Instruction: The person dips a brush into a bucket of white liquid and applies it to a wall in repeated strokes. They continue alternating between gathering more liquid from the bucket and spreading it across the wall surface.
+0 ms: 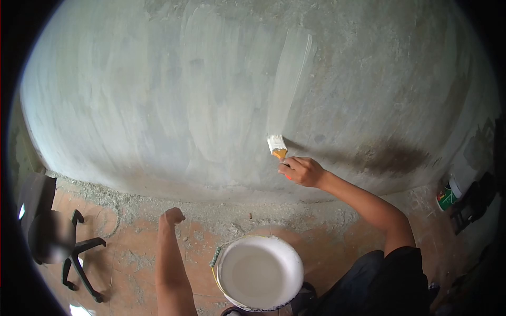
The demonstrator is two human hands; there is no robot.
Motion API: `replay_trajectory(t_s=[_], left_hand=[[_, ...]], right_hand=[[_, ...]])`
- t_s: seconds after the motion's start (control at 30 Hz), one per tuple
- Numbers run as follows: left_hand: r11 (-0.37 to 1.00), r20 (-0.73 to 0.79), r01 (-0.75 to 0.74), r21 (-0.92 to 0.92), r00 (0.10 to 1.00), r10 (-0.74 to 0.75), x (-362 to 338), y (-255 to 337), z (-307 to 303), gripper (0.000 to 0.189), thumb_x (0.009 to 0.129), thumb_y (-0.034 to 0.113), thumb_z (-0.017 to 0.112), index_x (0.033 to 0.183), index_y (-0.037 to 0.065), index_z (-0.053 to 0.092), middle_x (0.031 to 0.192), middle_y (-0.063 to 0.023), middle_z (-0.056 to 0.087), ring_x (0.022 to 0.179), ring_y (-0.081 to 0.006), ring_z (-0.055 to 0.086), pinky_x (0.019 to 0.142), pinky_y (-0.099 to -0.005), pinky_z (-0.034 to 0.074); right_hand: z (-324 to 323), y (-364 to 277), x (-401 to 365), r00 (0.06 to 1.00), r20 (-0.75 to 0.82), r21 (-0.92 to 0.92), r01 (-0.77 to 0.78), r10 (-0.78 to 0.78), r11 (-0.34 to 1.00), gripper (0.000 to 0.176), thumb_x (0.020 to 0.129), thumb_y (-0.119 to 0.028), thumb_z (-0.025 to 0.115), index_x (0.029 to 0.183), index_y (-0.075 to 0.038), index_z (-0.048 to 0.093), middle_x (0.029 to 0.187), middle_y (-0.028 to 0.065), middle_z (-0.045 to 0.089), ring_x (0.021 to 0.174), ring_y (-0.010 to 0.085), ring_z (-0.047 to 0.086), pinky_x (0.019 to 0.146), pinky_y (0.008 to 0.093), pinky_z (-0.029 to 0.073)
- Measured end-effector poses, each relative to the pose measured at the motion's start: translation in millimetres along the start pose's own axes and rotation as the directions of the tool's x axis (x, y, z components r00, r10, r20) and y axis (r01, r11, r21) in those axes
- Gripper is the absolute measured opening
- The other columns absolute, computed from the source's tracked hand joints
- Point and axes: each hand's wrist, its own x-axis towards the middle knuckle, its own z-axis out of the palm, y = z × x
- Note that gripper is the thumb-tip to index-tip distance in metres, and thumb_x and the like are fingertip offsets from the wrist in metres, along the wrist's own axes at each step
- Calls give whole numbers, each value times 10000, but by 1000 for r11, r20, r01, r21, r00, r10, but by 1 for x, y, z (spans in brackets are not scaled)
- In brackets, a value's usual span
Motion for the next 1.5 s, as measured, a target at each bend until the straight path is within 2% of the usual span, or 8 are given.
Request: replay_trajectory(t_s=[0.07, 0.17, 0.27, 0.43, 0.77, 1.03, 1.13, 1.5], left_hand=[[983, -30, -94, 158, 995, 100, 2, -7, 1, 339, 799, 339, 586, 982, 69, 679, 1088, -141, 633, 1019, -313, 597, 846, -420, 487], [990, 8, 39, -132, 999, -38, -39, 14, -20, 362, 817, 348, 571, 1035, 73, 659, 1142, -145, 606, 1068, -323, 567, 886, -428, 469], [955, 32, -166, 244, 986, 163, 1, -12, 6, 363, 813, 358, 581, 1018, 72, 666, 1120, -145, 617, 1050, -317, 579, 867, -424, 476], [989, 131, -22, 149, 991, 2, -12, -10, 3, 341, 794, 72, 591, 1135, 69, 604, 1077, -94, 637, 976, -273, 610, 785, -393, 514], [977, 63, 147, -153, 988, -139, -73, 40, -34, 264, 850, 146, 566, 1100, 87, 627, 996, -93, 666, 762, -248, 666, 682, -370, 534], [978, 23, -174, 112, 985, 172, -20, -3, 4, 274, 791, 238, 546, 941, 46, 672, 995, -156, 652, 926, -310, 626, 787, -422, 488], [980, -9, 25, -199, 1000, -27, -77, 28, -29, 263, 805, 242, 541, 910, 43, 677, 965, -152, 658, 906, -307, 629, 780, -415, 488], [967, 53, 137, -217, 990, -129, -107, 16, -35, 289, 810, 304, 621, 1019, 104, 618, 847, -68, 665, 662, -173, 618, 597, -319, 504]], right_hand=[[-3, 8, -1, 999, -35, 16, -22, 23, 1000, 61, 770, -74, 643, 804, -36, 611, 742, 61, 579, 620, 132, 602, 497, 226, 519], [-41, 32, 21, 977, -186, -86, -122, 105, 989, 70, 767, -119, 678, 784, -72, 629, 702, 53, 574, 608, 152, 590, 496, 253, 511], [-94, 67, 55, 943, -332, -274, -133, 36, 953, 147, 784, -137, 691, 919, -89, 658, 760, 66, 586, 686, 182, 580, 531, 287, 494], [-152, 116, 97, 933, -356, -425, -113, -51, 898, 98, 764, -136, 698, 837, -86, 654, 774, 45, 611, 712, 165, 608, 567, 257, 526], [-129, 139, 106, 952, -273, -453, -3, -136, 891, 120, 722, -97, 717, 820, -82, 650, 766, 28, 599, 702, 158, 590, 561, 253, 522], [-61, 80, 50, 989, -149, -173, -5, -21, 985, 28, 766, -74, 644, 785, -86, 659, 749, 47, 599, 696, 157, 595, 556, 244, 536], [-8, 42, 13, 993, -77, -78, 81, -87, 994, 14, 759, -56, 619, 754, -67, 626, 755, 50, 595, 734, 160, 607, 550, 231, 546], [85, -62, -63, 982, 125, 352, -176, 140, 919, 78, 741, -118, 641, 774, -67, 592, 792, 59, 587, 779, 171, 599, 576, 294, 533]])
